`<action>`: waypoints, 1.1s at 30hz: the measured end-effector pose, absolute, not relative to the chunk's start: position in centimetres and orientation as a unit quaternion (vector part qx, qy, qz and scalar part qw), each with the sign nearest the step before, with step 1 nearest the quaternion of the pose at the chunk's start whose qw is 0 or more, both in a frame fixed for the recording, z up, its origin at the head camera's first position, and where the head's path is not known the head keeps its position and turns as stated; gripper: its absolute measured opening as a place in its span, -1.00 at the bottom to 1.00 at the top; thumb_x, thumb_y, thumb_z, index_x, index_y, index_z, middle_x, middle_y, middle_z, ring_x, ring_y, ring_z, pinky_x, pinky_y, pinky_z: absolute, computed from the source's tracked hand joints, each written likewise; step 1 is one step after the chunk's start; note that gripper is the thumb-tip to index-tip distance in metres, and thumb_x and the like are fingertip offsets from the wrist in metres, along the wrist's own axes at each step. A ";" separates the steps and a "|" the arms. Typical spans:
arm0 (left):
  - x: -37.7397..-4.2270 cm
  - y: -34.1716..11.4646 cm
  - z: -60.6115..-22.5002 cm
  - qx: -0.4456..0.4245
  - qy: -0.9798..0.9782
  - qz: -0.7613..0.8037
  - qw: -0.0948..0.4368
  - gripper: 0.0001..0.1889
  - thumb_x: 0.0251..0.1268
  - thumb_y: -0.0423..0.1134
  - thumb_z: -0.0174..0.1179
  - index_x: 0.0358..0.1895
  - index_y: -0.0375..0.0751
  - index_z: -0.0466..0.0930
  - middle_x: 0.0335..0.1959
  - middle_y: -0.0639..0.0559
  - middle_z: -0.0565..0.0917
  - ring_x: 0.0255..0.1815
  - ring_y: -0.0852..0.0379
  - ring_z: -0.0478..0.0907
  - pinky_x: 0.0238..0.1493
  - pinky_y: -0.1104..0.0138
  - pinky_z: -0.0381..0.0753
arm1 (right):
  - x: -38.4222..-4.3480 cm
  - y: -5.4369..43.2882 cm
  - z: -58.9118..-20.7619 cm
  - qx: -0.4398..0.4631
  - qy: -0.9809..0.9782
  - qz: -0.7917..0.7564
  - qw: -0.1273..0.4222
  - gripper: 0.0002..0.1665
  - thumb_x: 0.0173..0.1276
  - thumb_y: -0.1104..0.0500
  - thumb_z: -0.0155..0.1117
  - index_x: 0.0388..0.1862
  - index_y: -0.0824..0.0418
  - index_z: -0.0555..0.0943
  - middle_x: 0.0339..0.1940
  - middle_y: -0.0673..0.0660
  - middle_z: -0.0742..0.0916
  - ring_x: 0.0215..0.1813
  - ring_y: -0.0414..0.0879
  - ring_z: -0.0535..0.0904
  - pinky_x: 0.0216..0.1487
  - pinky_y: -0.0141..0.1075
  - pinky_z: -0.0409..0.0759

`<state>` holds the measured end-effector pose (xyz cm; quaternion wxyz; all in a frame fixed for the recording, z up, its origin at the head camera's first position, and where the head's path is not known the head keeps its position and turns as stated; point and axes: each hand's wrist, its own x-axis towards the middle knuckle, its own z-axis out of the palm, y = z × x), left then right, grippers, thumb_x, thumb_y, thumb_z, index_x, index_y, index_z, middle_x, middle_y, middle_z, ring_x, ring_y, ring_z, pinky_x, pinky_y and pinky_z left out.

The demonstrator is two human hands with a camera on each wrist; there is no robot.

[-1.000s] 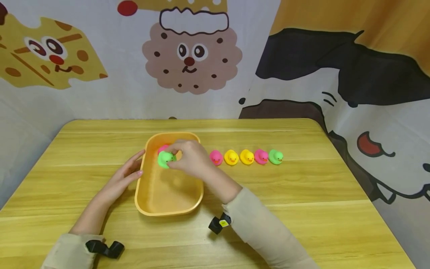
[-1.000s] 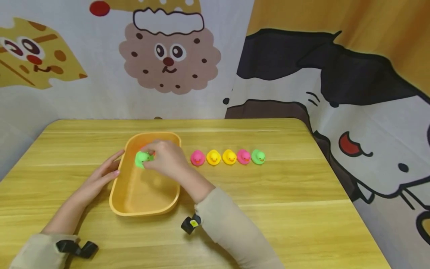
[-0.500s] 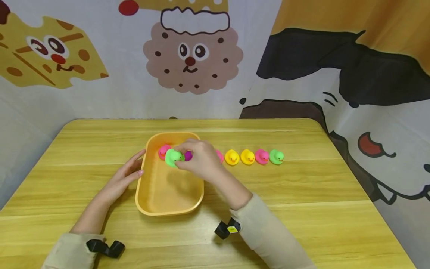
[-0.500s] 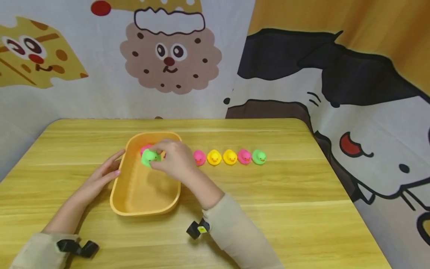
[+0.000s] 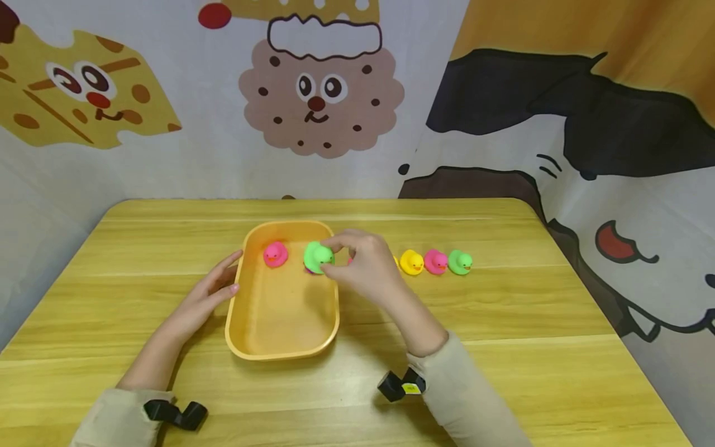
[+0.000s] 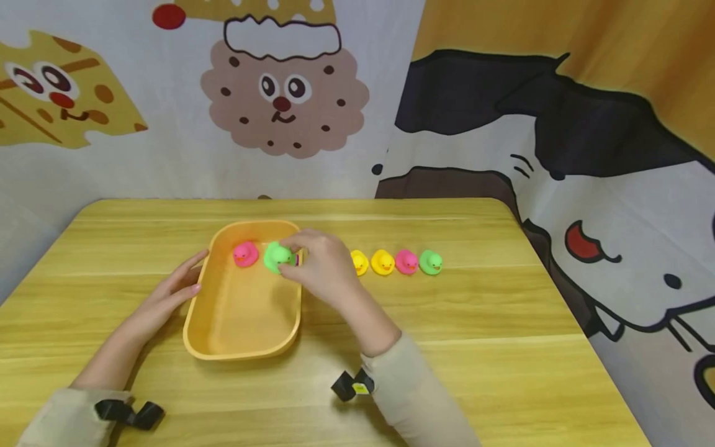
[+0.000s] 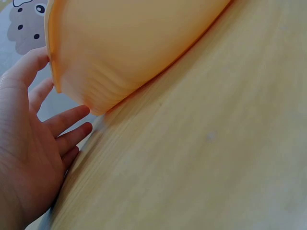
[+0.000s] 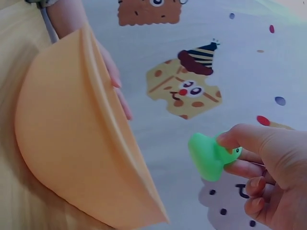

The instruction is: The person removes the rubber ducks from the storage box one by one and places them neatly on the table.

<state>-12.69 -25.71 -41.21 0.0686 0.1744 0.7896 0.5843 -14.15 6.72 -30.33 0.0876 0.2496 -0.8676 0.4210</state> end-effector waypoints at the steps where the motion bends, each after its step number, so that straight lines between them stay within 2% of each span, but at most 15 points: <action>1: -12.7 -25.7 -41.2 0.174 0.790 0.584 0.068 -0.37 0.50 -0.33 -0.07 0.54 0.02 -0.03 0.38 -0.37 0.22 0.28 0.24 0.24 0.11 0.54 0.27 | -14.1 7.0 -30.2 0.247 -0.868 0.421 0.092 -0.67 0.03 0.22 0.53 -0.17 0.20 0.74 -0.34 -0.07 0.68 -0.48 -0.15 0.36 -0.48 -0.36 0.35; 10: -12.6 -25.7 -41.2 0.175 0.793 0.580 0.067 -0.37 0.50 -0.33 -0.07 0.54 0.02 -0.03 0.37 -0.36 0.24 0.27 0.25 0.25 0.11 0.53 0.27 | -14.0 9.6 -29.5 0.231 -0.860 0.437 0.131 -0.70 -0.02 0.31 0.54 -0.23 0.20 0.76 -0.41 -0.05 0.68 -0.52 -0.10 0.29 -0.53 -0.35 0.23; 16: -12.7 -25.7 -41.2 0.174 0.796 0.576 0.066 -0.37 0.50 -0.33 -0.07 0.54 0.02 -0.03 0.37 -0.35 0.25 0.27 0.26 0.24 0.11 0.52 0.27 | -14.0 11.6 -29.2 0.201 -0.860 0.449 0.134 -0.70 0.00 0.30 0.54 -0.21 0.20 0.75 -0.38 -0.06 0.70 -0.51 -0.08 0.31 -0.52 -0.34 0.25; 33: -12.8 -25.8 -41.3 0.178 0.790 0.582 0.066 -0.38 0.50 -0.34 -0.07 0.54 0.00 -0.03 0.38 -0.37 0.21 0.26 0.30 0.26 0.11 0.54 0.28 | -13.8 16.8 -28.5 0.134 -0.874 0.424 0.197 -0.68 -0.02 0.33 0.55 -0.21 0.21 0.76 -0.41 0.00 0.69 -0.55 -0.07 0.25 -0.55 -0.33 0.16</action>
